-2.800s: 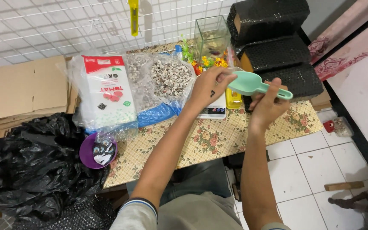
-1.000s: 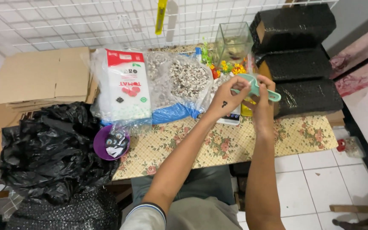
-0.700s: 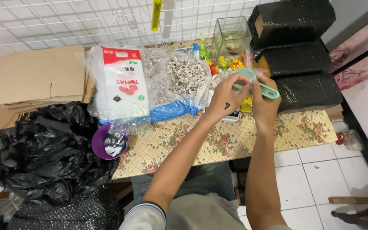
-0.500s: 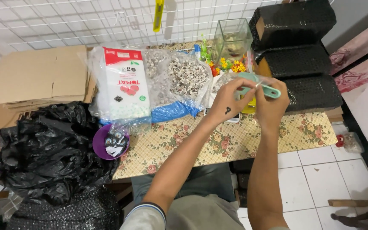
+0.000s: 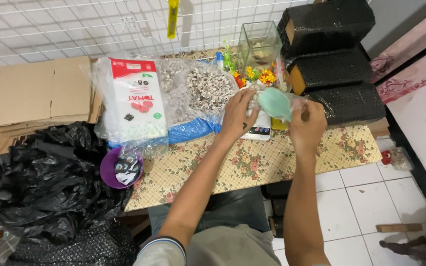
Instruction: Packaging fish food by scooping it from a large bag into smaller bags and weighing them on a scale.
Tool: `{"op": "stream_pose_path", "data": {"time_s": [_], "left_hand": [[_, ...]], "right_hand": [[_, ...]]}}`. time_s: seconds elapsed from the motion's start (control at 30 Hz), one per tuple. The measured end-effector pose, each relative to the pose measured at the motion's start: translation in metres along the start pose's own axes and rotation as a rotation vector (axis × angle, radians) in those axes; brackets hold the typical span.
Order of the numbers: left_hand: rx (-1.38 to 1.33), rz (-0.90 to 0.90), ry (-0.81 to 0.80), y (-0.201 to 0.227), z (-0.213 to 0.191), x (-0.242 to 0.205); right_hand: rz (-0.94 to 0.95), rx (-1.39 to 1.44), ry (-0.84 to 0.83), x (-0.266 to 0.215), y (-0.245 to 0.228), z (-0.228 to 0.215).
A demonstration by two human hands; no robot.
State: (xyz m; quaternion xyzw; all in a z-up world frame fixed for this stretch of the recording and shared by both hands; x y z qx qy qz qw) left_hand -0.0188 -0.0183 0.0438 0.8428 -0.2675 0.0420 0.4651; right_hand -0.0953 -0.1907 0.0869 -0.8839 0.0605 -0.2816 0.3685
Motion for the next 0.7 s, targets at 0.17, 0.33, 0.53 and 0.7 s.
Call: {"op": "stream_pose_path", "data": {"time_s": [0.17, 0.33, 0.53, 0.7], "left_hand": [[0.007, -0.001, -0.015, 0.004, 0.001, -0.005], [0.049, -0.026, -0.009, -0.004, 0.007, -0.001], [0.179, -0.086, 0.012, -0.01, 0.01, 0.004], [0.173, -0.107, 0.036, -0.015, 0.009, 0.001]], "right_hand": [[0.071, -0.003, -0.118, -0.004, -0.015, -0.004], [0.213, 0.209, -0.174, 0.0, -0.003, -0.012], [0.17, 0.433, 0.004, 0.002, 0.0, -0.004], [0.038, 0.464, 0.112, -0.003, -0.004, 0.012]]}}
Point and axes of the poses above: each hand's wrist, its own x-axis towards the middle knuckle, its own z-axis out of the palm, y = z × x, the point moved 1 cm from there along x, towards the middle knuckle, and after that the axes turned 10 degrees about -y, right-handed, at the moved point
